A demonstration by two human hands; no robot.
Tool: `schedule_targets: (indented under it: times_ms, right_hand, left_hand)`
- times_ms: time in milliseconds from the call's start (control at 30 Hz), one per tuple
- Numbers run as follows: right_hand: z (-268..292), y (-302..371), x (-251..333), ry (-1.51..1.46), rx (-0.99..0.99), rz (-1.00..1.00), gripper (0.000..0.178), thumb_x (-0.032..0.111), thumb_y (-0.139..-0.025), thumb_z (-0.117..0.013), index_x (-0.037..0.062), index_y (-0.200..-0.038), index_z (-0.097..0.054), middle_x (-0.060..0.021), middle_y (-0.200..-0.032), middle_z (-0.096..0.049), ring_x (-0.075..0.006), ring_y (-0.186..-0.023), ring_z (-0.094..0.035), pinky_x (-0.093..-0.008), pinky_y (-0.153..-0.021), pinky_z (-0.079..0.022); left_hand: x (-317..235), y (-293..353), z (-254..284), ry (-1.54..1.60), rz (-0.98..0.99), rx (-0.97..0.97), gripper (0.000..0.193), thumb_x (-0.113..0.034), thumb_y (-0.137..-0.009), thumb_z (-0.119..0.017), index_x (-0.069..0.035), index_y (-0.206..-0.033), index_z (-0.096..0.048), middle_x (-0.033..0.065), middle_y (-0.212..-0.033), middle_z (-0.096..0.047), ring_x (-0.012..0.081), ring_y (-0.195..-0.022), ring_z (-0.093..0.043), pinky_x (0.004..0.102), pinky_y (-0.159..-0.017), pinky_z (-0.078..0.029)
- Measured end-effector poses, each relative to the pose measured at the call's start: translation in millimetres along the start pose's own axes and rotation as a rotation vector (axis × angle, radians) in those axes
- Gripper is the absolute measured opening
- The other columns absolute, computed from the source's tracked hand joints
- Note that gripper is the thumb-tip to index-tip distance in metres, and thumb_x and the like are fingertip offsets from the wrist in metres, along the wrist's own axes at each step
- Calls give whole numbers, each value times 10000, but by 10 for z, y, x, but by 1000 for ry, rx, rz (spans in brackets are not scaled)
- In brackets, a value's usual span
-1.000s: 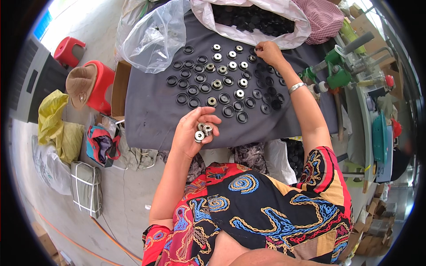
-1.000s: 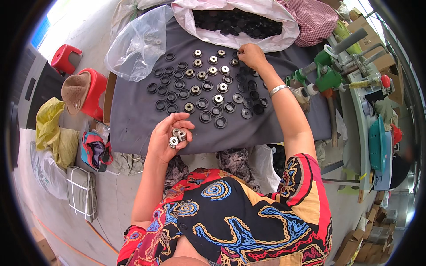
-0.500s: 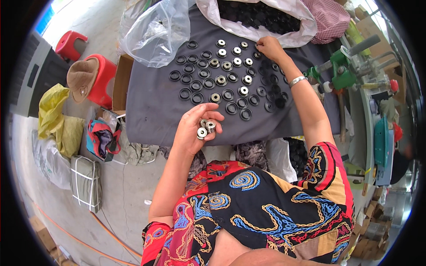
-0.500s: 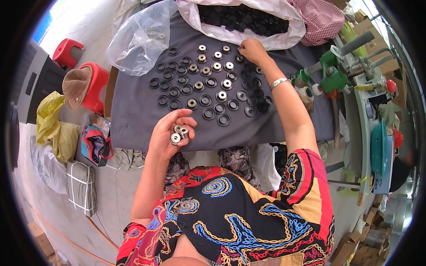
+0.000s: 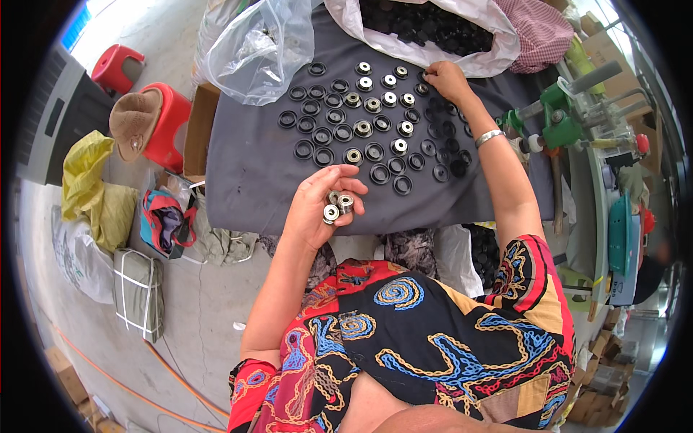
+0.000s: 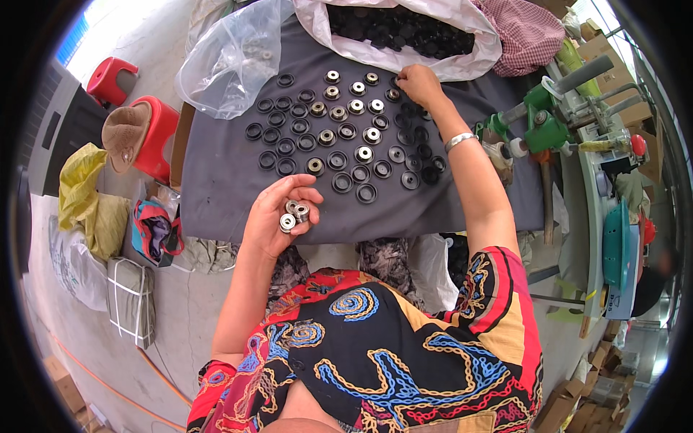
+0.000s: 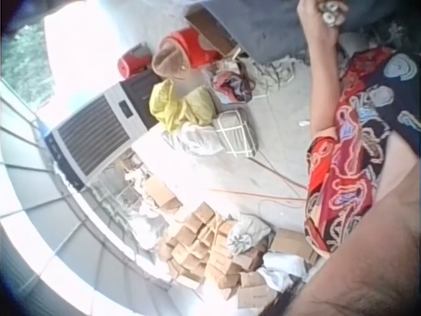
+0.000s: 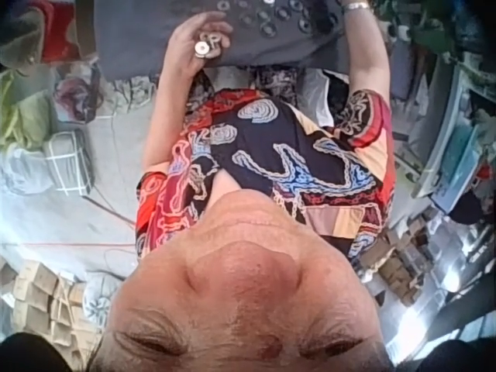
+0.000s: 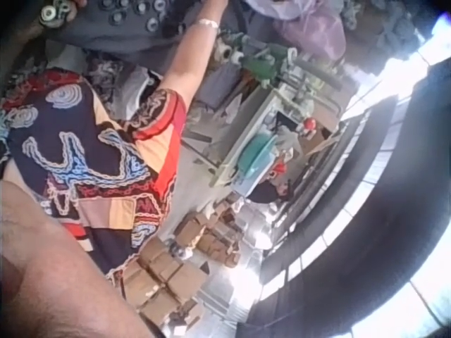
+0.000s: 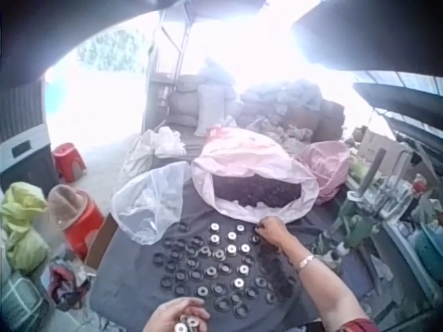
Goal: The person assembles small metal rings onto black plastic bases by securing them with a rubber mallet.
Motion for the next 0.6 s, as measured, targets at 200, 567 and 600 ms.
schedule_targets:
  times_ms: [200, 567, 600]
  right_hand:
    - [-10, -3, 160, 101, -18, 92, 192, 172, -740, -647, 23, -854, -692, -206, -841, -656, -368, -823, -634, -433, -725, -494]
    - [177, 177, 563, 470, -165, 271, 157, 129, -754, -590, 2, -805, -668, -206, -881, -643, -367, -838, -633, -444, -757, -506]
    - [248, 328, 830, 368, -193, 356, 158, 148, -771, -593, 17, -818, -666, -186, -886, -642, -354, -834, -635, -435, -753, -508]
  left_hand:
    - [2, 34, 24, 4, -8, -11, 325, -218, -979, -410, 58, -1095, -534, 205, -873, -635, 250, -626, -630, 235, -363, -358]
    - [64, -98, 71, 23, 27, -36, 475, -390, -1004, -323, 36, -1056, -526, 208, -873, -625, 285, -650, -619, 260, -377, -364]
    - [48, -102, 94, 22, 20, -47, 475, -390, -1004, -323, 36, -1056, -526, 208, -873, -625, 285, -650, -619, 260, -377, -364]
Point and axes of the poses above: each hand's wrist, its own y-axis away from the middle knuckle, its own z-axis out of the back of the hand, x = y × z, the point moved 5 cm from there along -y, towards the middle knuckle
